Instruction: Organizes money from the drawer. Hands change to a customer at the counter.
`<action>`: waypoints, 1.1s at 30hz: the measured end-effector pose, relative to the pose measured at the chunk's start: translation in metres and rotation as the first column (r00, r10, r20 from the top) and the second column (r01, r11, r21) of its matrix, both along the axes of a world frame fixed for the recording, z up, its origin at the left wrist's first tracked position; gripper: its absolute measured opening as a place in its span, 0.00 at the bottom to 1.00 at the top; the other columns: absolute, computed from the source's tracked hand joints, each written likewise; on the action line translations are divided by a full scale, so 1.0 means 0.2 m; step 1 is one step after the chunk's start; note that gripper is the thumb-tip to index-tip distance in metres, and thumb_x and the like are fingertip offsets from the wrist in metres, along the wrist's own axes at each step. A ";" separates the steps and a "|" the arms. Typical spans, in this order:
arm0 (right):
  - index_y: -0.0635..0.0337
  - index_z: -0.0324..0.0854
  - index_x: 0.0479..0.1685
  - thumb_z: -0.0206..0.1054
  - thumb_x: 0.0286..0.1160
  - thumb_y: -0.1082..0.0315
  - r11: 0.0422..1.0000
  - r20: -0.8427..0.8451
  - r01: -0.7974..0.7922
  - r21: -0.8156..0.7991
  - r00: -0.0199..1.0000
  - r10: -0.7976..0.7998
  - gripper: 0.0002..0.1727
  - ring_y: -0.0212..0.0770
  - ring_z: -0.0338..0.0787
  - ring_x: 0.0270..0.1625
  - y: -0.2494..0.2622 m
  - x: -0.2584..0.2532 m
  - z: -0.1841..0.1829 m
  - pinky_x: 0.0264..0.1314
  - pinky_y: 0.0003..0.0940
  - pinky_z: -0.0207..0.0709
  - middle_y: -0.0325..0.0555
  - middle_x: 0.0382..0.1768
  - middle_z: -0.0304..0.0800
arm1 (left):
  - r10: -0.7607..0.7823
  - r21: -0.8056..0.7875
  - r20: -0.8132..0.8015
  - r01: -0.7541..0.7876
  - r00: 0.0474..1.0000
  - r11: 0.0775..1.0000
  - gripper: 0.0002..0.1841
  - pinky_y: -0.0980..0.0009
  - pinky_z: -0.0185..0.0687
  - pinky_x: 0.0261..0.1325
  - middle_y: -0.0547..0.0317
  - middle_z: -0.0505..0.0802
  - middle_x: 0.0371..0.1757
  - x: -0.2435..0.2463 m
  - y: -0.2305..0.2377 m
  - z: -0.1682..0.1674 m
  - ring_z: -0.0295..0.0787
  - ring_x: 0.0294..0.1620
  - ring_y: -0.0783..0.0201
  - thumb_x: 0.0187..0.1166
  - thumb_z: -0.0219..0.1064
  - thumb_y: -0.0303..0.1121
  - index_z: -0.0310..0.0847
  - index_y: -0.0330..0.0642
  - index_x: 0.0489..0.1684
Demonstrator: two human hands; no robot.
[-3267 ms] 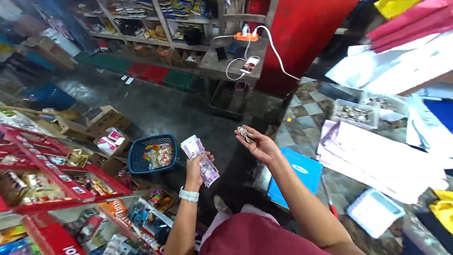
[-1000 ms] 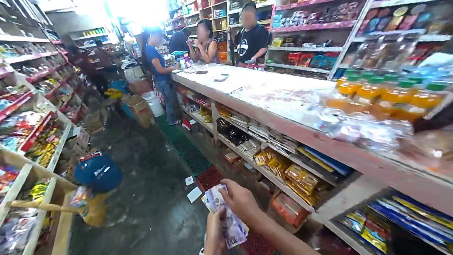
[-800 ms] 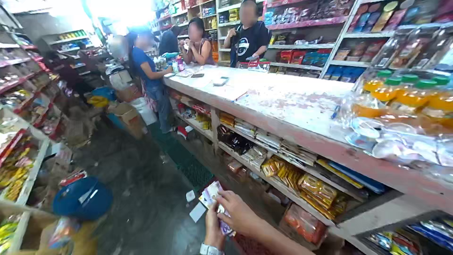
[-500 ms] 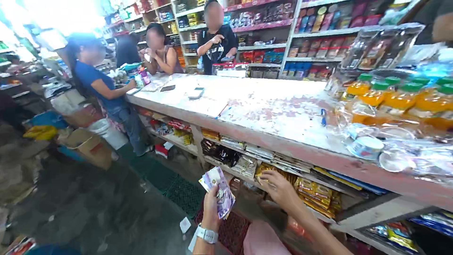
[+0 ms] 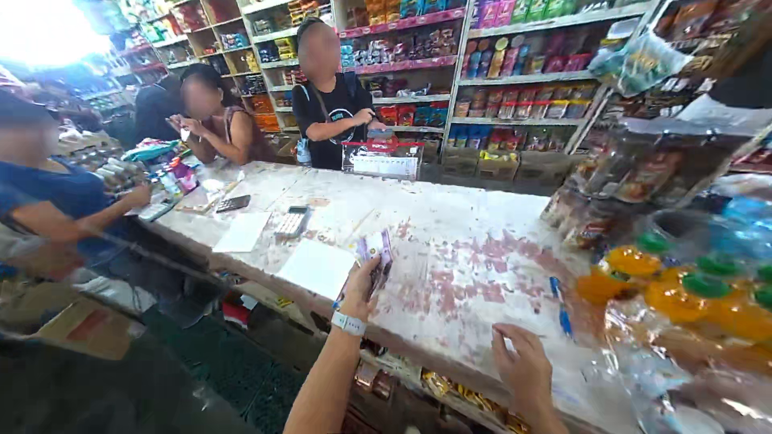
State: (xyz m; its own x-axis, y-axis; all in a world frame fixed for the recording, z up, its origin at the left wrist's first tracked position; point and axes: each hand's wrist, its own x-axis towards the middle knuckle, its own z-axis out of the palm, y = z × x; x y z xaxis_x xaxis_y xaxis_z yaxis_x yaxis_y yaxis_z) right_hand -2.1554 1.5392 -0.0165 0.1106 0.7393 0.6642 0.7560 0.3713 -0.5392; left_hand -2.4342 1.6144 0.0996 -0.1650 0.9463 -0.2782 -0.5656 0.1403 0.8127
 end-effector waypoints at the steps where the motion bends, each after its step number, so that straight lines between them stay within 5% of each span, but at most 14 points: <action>1: 0.75 0.90 0.41 0.64 0.70 0.71 0.999 0.023 -0.040 -0.037 0.999 0.040 0.14 0.69 0.92 0.50 0.00 0.00 0.00 0.58 0.63 0.82 0.67 0.44 0.93 | 0.025 0.006 -0.021 -0.024 0.999 1.000 0.10 0.78 0.78 0.21 0.56 0.87 0.32 0.00 0.12 0.04 0.80 0.20 0.72 0.87 0.59 0.30 0.72 0.35 0.59; 6: 0.68 0.93 0.38 0.62 0.75 0.63 0.991 0.198 -0.118 -0.064 0.972 0.129 0.17 0.62 0.93 0.48 -0.02 -0.02 -0.05 0.59 0.55 0.83 0.59 0.42 0.96 | 0.134 0.000 -0.144 -0.135 0.981 0.991 0.19 0.63 0.84 0.49 0.46 0.87 0.47 -0.05 0.60 0.16 0.86 0.43 0.60 0.92 0.54 0.38 0.72 0.32 0.69; 10: 0.69 0.93 0.38 0.64 0.72 0.63 0.993 0.218 -0.071 -0.094 0.972 0.091 0.17 0.63 0.94 0.49 -0.03 -0.04 -0.03 0.60 0.55 0.82 0.60 0.42 0.96 | 0.081 0.007 -0.041 -0.080 0.996 0.997 0.36 0.53 0.83 0.57 0.45 0.85 0.65 -0.14 0.91 0.11 0.85 0.58 0.52 0.91 0.33 0.62 0.65 0.44 0.80; 13: 0.70 0.93 0.41 0.66 0.71 0.67 0.989 0.215 -0.040 -0.139 0.974 0.070 0.15 0.64 0.93 0.51 -0.03 -0.05 -0.01 0.63 0.55 0.81 0.61 0.44 0.95 | 0.032 0.055 0.003 -0.032 0.999 0.998 0.42 0.52 0.83 0.58 0.48 0.84 0.68 -0.20 1.09 0.13 0.84 0.61 0.52 0.85 0.25 0.72 0.64 0.52 0.82; 15: 0.70 0.93 0.40 0.66 0.71 0.67 0.991 0.232 -0.016 -0.133 0.972 0.047 0.14 0.64 0.93 0.50 -0.04 -0.06 -0.03 0.62 0.54 0.81 0.62 0.44 0.95 | 0.067 0.071 -0.047 -0.064 0.997 0.995 0.36 0.55 0.83 0.56 0.48 0.85 0.65 -0.23 1.19 0.17 0.85 0.58 0.54 0.90 0.31 0.64 0.66 0.48 0.80; 17: 0.70 0.92 0.39 0.66 0.72 0.67 0.992 0.254 0.010 -0.126 0.967 0.023 0.14 0.63 0.93 0.49 -0.04 -0.07 -0.03 0.62 0.53 0.81 0.62 0.43 0.95 | 0.101 0.086 -0.160 -0.088 0.982 0.992 0.24 0.56 0.82 0.60 0.43 0.82 0.68 -0.27 1.29 0.15 0.83 0.59 0.54 0.94 0.47 0.43 0.64 0.39 0.81; 20: 0.70 0.92 0.39 0.66 0.72 0.67 0.991 0.279 0.064 -0.113 0.960 -0.030 0.14 0.62 0.94 0.47 -0.03 -0.08 -0.02 0.61 0.51 0.81 0.62 0.42 0.95 | 0.175 0.125 -0.354 -0.139 0.919 0.982 0.24 0.53 0.82 0.53 0.37 0.83 0.61 -0.33 1.46 0.10 0.83 0.51 0.51 0.82 0.59 0.24 0.64 0.32 0.77; 22: 0.70 0.92 0.38 0.65 0.72 0.68 0.987 0.287 0.108 -0.120 0.955 -0.070 0.13 0.62 0.93 0.47 -0.02 -0.09 -0.02 0.61 0.50 0.81 0.62 0.42 0.95 | 0.205 0.111 -0.426 -0.174 0.881 0.978 0.23 0.53 0.82 0.48 0.37 0.85 0.56 -0.36 1.56 0.06 0.83 0.47 0.52 0.84 0.62 0.27 0.67 0.32 0.76; 26: 0.69 0.92 0.38 0.66 0.73 0.69 0.976 0.314 0.162 -0.149 0.943 -0.108 0.12 0.62 0.93 0.47 -0.02 -0.11 0.00 0.60 0.49 0.81 0.62 0.42 0.95 | 0.230 0.074 -0.370 -0.218 0.900 0.973 0.25 0.50 0.82 0.59 0.33 0.85 0.61 -0.42 1.70 -0.04 0.85 0.56 0.47 0.86 0.63 0.30 0.64 0.28 0.78; 29: 0.69 0.92 0.39 0.65 0.75 0.68 0.970 0.339 0.185 -0.155 0.933 -0.124 0.13 0.60 0.93 0.48 -0.02 -0.11 0.00 0.60 0.48 0.80 0.61 0.42 0.95 | 0.246 0.078 -0.280 -0.233 0.928 0.969 0.21 0.57 0.80 0.43 0.40 0.83 0.53 -0.43 1.73 -0.07 0.81 0.43 0.55 0.88 0.57 0.34 0.65 0.32 0.75; 31: 0.69 0.92 0.40 0.65 0.75 0.68 0.969 0.346 0.191 -0.157 0.930 -0.127 0.13 0.60 0.93 0.48 -0.02 -0.11 0.00 0.61 0.48 0.80 0.61 0.43 0.95 | 0.214 0.083 -0.189 -0.202 0.958 0.976 0.25 0.53 0.80 0.57 0.39 0.81 0.65 -0.47 1.75 -0.11 0.80 0.56 0.52 0.92 0.51 0.41 0.62 0.34 0.81; 33: 0.69 0.92 0.40 0.66 0.75 0.68 0.966 0.340 0.190 -0.173 0.932 -0.123 0.13 0.61 0.93 0.48 -0.02 -0.11 0.00 0.61 0.49 0.80 0.62 0.43 0.95 | 0.191 0.141 -0.141 -0.171 0.971 0.975 0.26 0.56 0.81 0.62 0.43 0.83 0.67 -0.50 1.75 -0.13 0.82 0.60 0.55 0.94 0.46 0.47 0.66 0.37 0.79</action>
